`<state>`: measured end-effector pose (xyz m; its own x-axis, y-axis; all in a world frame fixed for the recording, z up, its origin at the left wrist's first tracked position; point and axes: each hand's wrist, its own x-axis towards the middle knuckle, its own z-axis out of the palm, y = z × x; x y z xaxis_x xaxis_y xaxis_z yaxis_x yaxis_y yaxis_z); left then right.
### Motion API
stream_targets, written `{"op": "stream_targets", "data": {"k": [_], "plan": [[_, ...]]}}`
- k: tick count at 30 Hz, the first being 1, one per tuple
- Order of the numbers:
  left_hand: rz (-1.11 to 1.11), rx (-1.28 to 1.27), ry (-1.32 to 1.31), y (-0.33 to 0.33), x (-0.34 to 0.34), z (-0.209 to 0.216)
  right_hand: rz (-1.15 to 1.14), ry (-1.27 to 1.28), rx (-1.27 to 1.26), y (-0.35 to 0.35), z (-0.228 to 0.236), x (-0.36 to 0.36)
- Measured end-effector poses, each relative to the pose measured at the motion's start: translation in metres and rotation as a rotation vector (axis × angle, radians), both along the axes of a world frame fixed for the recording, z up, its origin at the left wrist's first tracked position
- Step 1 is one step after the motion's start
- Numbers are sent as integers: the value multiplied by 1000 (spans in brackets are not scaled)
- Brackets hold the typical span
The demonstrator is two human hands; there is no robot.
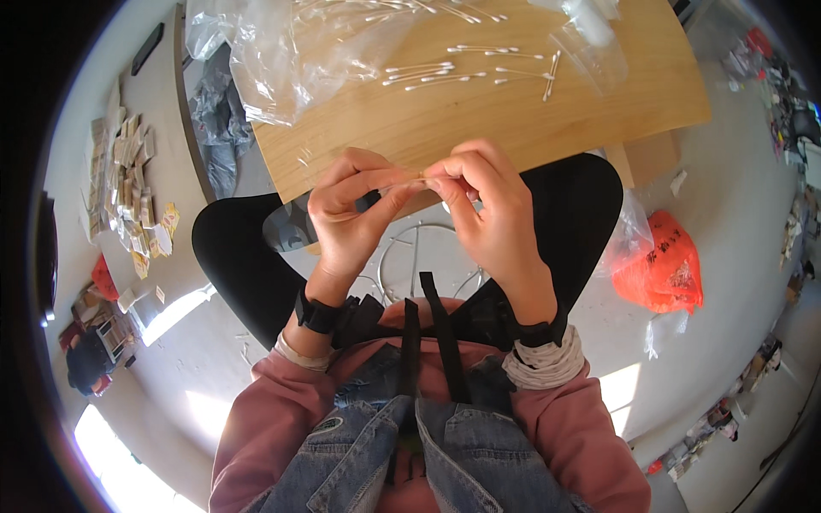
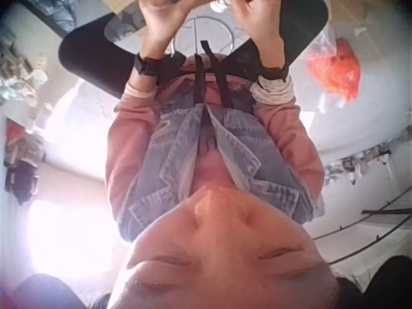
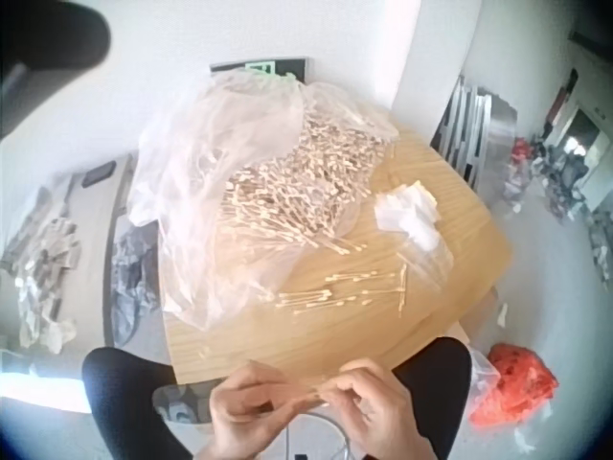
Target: Packing cotton swabs into plastic containers and applying labels.
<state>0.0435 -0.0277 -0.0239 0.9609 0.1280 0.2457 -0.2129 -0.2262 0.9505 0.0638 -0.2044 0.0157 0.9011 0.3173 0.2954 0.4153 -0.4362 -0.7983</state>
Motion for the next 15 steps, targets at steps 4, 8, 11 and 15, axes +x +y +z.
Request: {"op": "stream_targets", "data": {"k": [4, 8, 11, 15], "plan": [[-41, 162, -144, 2, -1, 20, -23, 15, 39, -1, -1, 8], [-26, 131, -122, 4, -7, 5, -5, 24, 55, 1, -9, 0], [-19, 123, -116, 10, -14, 3, -26, 14, -22, 3, 3, -10], [8, 68, -176, 5, -17, -9, -42, 20, 12, 3, -10, -13]]}}
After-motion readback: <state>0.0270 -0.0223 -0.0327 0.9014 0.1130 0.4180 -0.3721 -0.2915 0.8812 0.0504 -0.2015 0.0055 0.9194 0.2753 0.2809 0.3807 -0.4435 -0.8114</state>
